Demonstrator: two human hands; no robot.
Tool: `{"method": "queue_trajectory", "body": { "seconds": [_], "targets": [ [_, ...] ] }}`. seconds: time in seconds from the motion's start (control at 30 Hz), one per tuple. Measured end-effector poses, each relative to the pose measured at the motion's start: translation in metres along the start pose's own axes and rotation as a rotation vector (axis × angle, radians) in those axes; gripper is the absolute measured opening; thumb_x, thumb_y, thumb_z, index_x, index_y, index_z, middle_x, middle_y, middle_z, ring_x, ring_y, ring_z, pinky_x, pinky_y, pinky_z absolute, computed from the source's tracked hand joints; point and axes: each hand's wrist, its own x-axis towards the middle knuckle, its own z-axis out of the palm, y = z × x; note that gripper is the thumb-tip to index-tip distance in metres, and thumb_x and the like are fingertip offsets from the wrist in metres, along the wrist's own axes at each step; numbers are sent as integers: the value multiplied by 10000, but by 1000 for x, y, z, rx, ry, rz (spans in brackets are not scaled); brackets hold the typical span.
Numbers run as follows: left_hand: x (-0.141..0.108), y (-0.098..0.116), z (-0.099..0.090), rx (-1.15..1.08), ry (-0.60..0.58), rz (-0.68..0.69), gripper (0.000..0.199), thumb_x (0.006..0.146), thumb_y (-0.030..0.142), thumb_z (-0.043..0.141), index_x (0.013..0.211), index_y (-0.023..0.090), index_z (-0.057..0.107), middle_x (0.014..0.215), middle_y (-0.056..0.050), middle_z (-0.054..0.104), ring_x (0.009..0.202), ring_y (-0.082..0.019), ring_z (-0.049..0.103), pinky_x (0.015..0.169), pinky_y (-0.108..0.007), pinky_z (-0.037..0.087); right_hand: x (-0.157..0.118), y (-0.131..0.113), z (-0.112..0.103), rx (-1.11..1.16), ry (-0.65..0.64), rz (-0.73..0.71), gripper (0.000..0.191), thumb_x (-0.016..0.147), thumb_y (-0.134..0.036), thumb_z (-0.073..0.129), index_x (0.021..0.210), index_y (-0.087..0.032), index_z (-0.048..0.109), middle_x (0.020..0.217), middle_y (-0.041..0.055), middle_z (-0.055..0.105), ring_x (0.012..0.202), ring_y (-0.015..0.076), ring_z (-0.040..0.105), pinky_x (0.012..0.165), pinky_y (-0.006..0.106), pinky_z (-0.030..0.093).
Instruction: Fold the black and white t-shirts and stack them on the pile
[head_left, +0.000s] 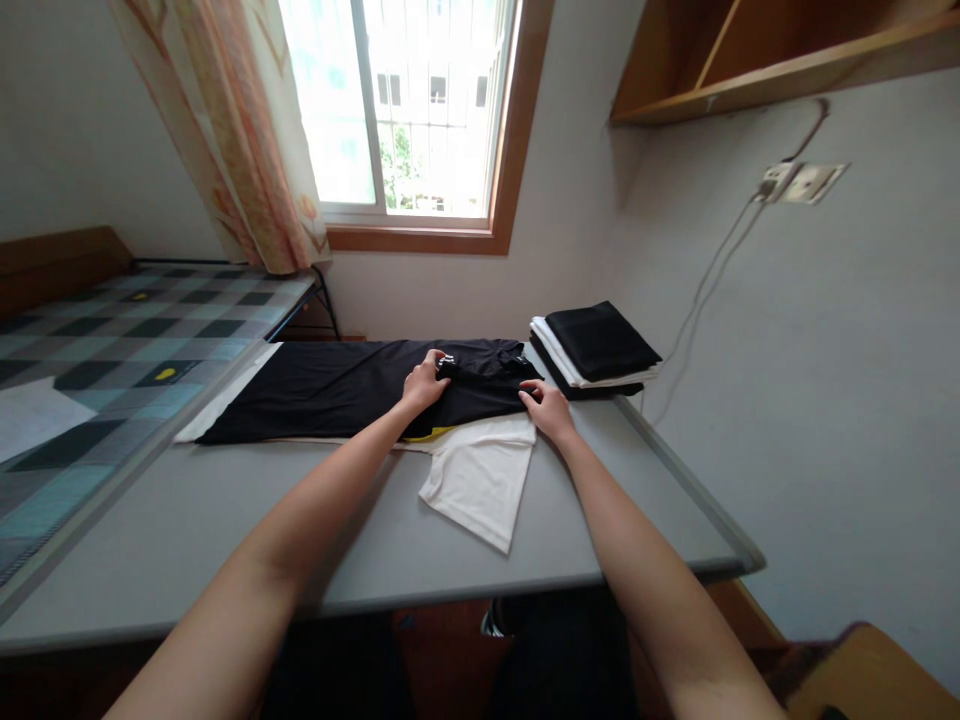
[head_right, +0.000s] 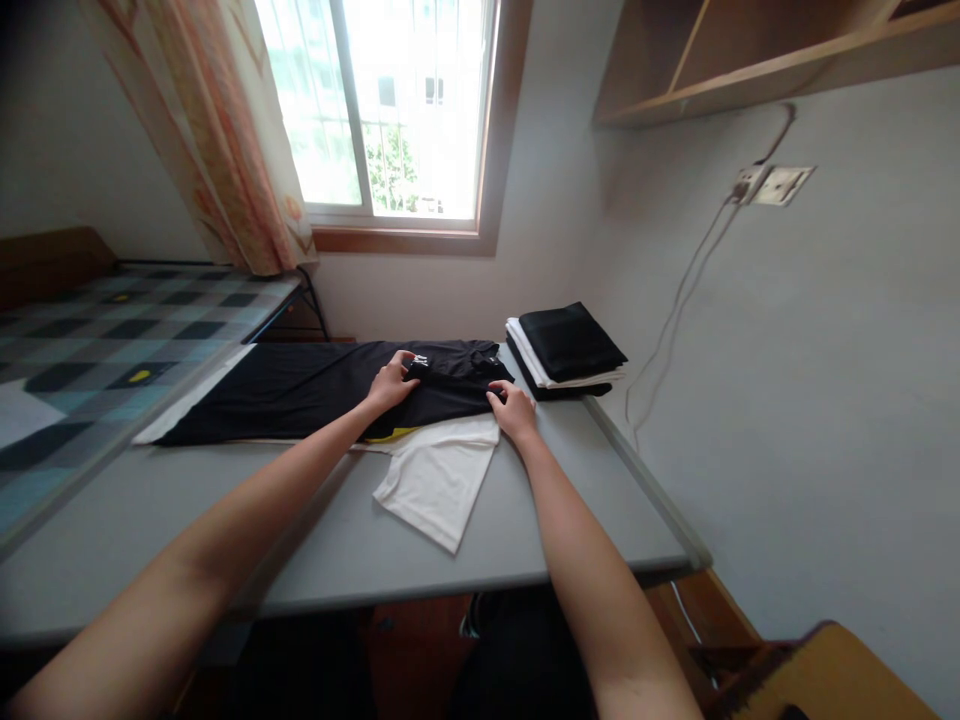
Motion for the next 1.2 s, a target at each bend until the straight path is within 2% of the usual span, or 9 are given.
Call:
{"method": "queue_trajectory", "body": {
  "seconds": [0.17, 0.53, 0.6, 0.67, 0.8, 0.87, 0.93, 1.07, 1.2],
  "targets": [
    [-3, 1, 1, 14, 19, 5, 423, 829, 257, 635, 1223, 322, 495, 1011, -12, 701, 987, -228, 660, 804, -293, 471, 0, 0, 0, -32, -2, 12, 226, 811, -306, 620, 1000, -241, 726, 828, 50, 695, 800, 221, 639, 809, 366, 468],
    [-20, 2, -1, 188, 75, 52, 421, 868, 248, 582, 1275, 290, 486, 1181, -85, 616, 1104, -269, 581, 911, -353, 433, 0, 2, 2, -19, 4, 3, 230, 833, -308, 591, 1013, -247, 719, 863, 58, 710, 896, 238, 636, 872, 382, 451],
    [-27, 4, -3, 245, 128, 137, 408, 853, 260, 605, 1254, 272, 527, 1264, -106, 559, 1194, -289, 509, 975, -387, 393, 1, 2, 2, 9, 5, 11, 247, 848, -323, 564, 1016, -229, 719, 839, 62, 708, 859, 232, 638, 846, 369, 456],
    [-37, 5, -5, 247, 134, 287, 354, 862, 275, 599, 1215, 266, 573, 1319, -100, 530, 1267, -283, 444, 1034, -399, 341, 2, 3, 1, 46, 11, 22, 264, 848, -335, 550, 1013, -216, 719, 802, 59, 701, 804, 224, 635, 802, 353, 463],
    [-59, 3, -3, 165, -51, 584, 265, 950, 298, 463, 1142, 271, 643, 1281, -51, 609, 1302, -213, 440, 1086, -373, 276, 4, 3, 1, 90, 15, 29, 231, 824, -322, 558, 955, -216, 715, 728, 37, 677, 749, 215, 621, 749, 337, 463],
    [-67, 0, 0, 138, -112, 621, 305, 974, 315, 411, 1142, 265, 660, 1277, -43, 630, 1268, -198, 491, 1089, -380, 271, 3, 1, 0, 75, 3, 30, 199, 825, -304, 558, 916, -213, 710, 710, 35, 666, 752, 221, 617, 756, 346, 462],
    [-70, -2, 2, 134, -111, 599, 326, 974, 330, 407, 1163, 263, 663, 1312, -41, 619, 1248, -194, 522, 1093, -394, 273, 2, -3, -3, 11, 30, 16, 179, 827, -281, 562, 897, -205, 708, 759, 56, 666, 809, 240, 613, 795, 374, 460],
    [-69, -2, 5, 186, -100, 548, 354, 956, 358, 434, 1231, 270, 639, 1391, -43, 565, 1311, -206, 477, 1119, -413, 267, -5, -20, -10, -48, 151, -164, 183, 851, -278, 565, 918, -193, 713, 945, 107, 644, 930, 267, 589, 857, 412, 446],
    [-69, -1, 4, 242, -141, 534, 417, 956, 385, 415, 1321, 266, 576, 1469, -48, 481, 1380, -218, 397, 1146, -440, 249, -17, -42, -6, 140, -88, -505, 174, 893, -283, 560, 852, -200, 708, 874, 71, 645, 855, 206, 601, 826, 351, 458]
  ]
}}
